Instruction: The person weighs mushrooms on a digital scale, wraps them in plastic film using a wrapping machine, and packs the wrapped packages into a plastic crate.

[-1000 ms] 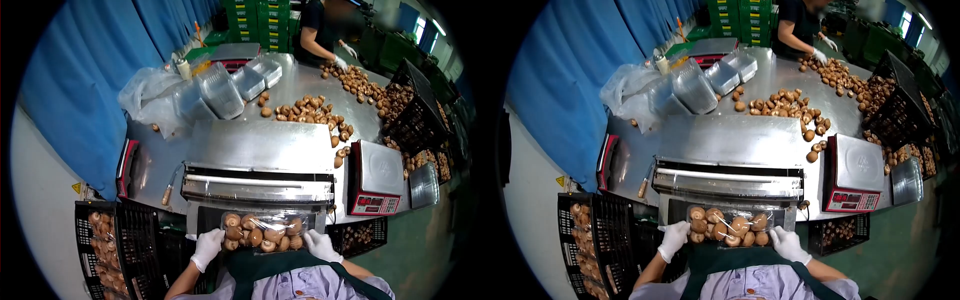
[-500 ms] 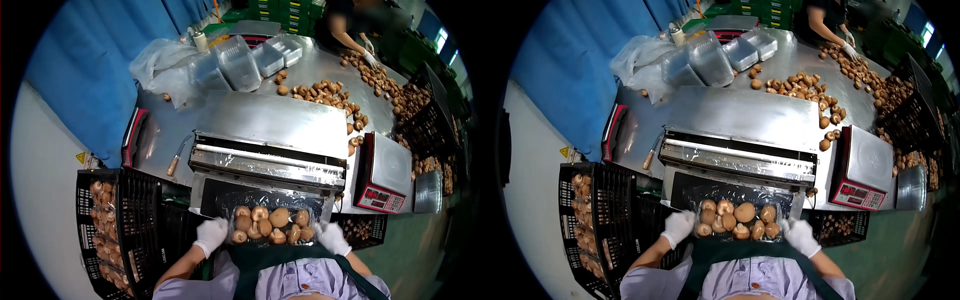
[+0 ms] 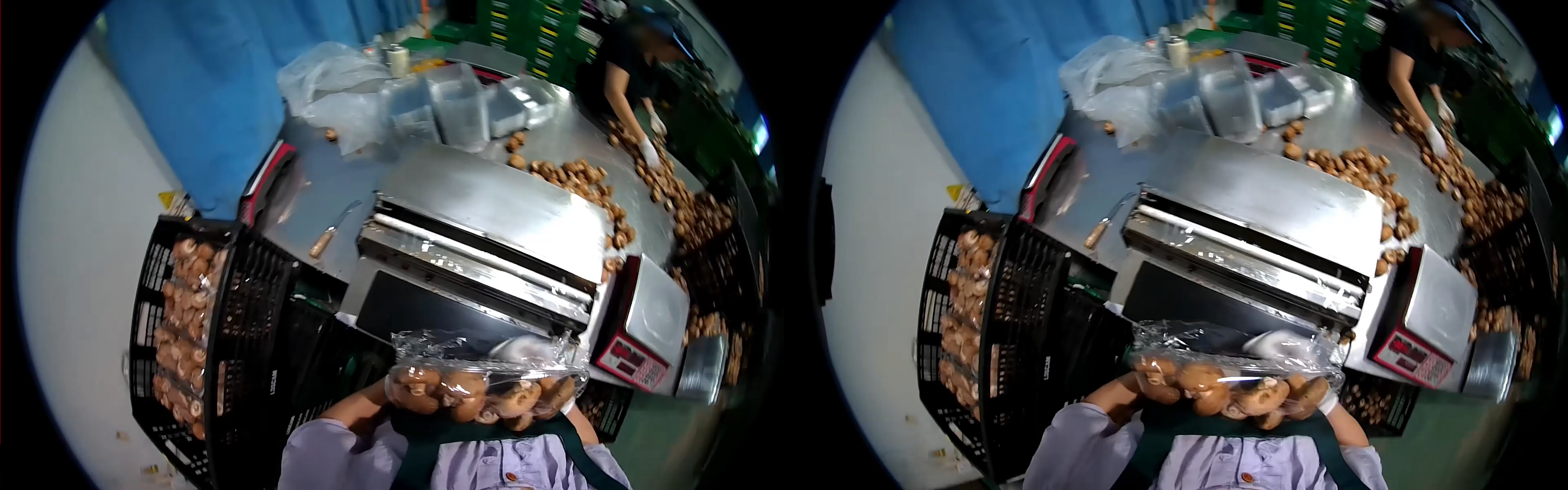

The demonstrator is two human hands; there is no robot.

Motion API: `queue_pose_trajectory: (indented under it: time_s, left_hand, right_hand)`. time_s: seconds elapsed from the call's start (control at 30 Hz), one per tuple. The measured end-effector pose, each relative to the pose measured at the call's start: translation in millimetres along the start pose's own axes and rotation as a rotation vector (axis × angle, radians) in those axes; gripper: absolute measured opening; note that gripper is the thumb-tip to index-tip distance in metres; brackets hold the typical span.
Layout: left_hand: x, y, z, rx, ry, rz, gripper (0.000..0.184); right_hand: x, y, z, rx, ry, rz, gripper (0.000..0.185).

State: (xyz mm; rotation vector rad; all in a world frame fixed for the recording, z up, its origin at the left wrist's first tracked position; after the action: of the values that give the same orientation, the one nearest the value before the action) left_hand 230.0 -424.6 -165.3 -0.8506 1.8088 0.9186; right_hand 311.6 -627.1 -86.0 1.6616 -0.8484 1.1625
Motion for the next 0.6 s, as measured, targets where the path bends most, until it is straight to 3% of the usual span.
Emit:
queue_pose_trajectory:
  time_s: [0.07,0.1,0.13,0.23,0.33,0.4,0.47,0.53,0.57,0.6]
  left_hand:
    - [-7.7,-3.2,-7.4,0.025,-0.019,-0.042,0.036]
    - [-12.7,-4.6,-10.3,0.038,-0.027,-0.067,0.036]
    - [-18.5,-6.4,-12.6,0.05,-0.034,-0.092,0.036]
    - [-39.3,-1.4,-19.4,0.079,-0.073,-0.186,0.036]
    - [-83.6,9.7,-5.9,0.05,-0.233,-0.359,0.035]
    - [-113.2,19.2,21.6,-0.064,-0.291,-0.433,0.035]
    - [-90.7,29.0,85.7,-0.332,0.344,-0.062,0.037]
    - [-156.5,64.4,94.2,-0.426,0.078,-0.195,0.043]
    - [-178.6,70.8,75.0,-0.291,-0.035,-0.175,0.045]
    - [-192.7,70.8,50.7,-0.144,-0.343,-0.276,0.049]
  right_hand:
    - [41.6,-26.7,0.0,-0.018,0.12,0.228,0.033]
    - [68.7,-15.9,20.4,-0.281,0.212,0.217,0.04]
    - [84.5,-20.0,-10.3,-0.009,-0.495,0.322,0.044]
    - [74.4,-7.7,-107.3,0.571,-0.817,-0.215,0.045]
    - [61.5,28.6,-169.8,0.855,-1.071,-0.759,0.045]
    - [58.1,40.2,-188.0,0.908,-1.128,-0.929,0.046]
    - [52.1,46.9,-196.1,0.925,-1.157,-1.055,0.047]
    - [46.8,48.9,-205.2,0.952,-1.146,-1.121,0.048]
    - [42.6,45.1,-206.1,0.987,-1.106,-1.086,0.05]
    - [34.8,42.2,-202.7,1.014,-1.069,-1.051,0.053]
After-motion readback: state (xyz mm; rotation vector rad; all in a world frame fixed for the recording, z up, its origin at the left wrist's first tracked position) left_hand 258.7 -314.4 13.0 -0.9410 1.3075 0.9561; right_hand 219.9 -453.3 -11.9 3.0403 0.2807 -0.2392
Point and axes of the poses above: each hand's wrist, its own y-axis away from the middle knuckle, its own z-axis out of the back of the hand, x = y × z, the point moved 9 cm from there along -y, towards the middle knuckle, and after that the axes turned 15 degrees about y, right-handed, at the moved point
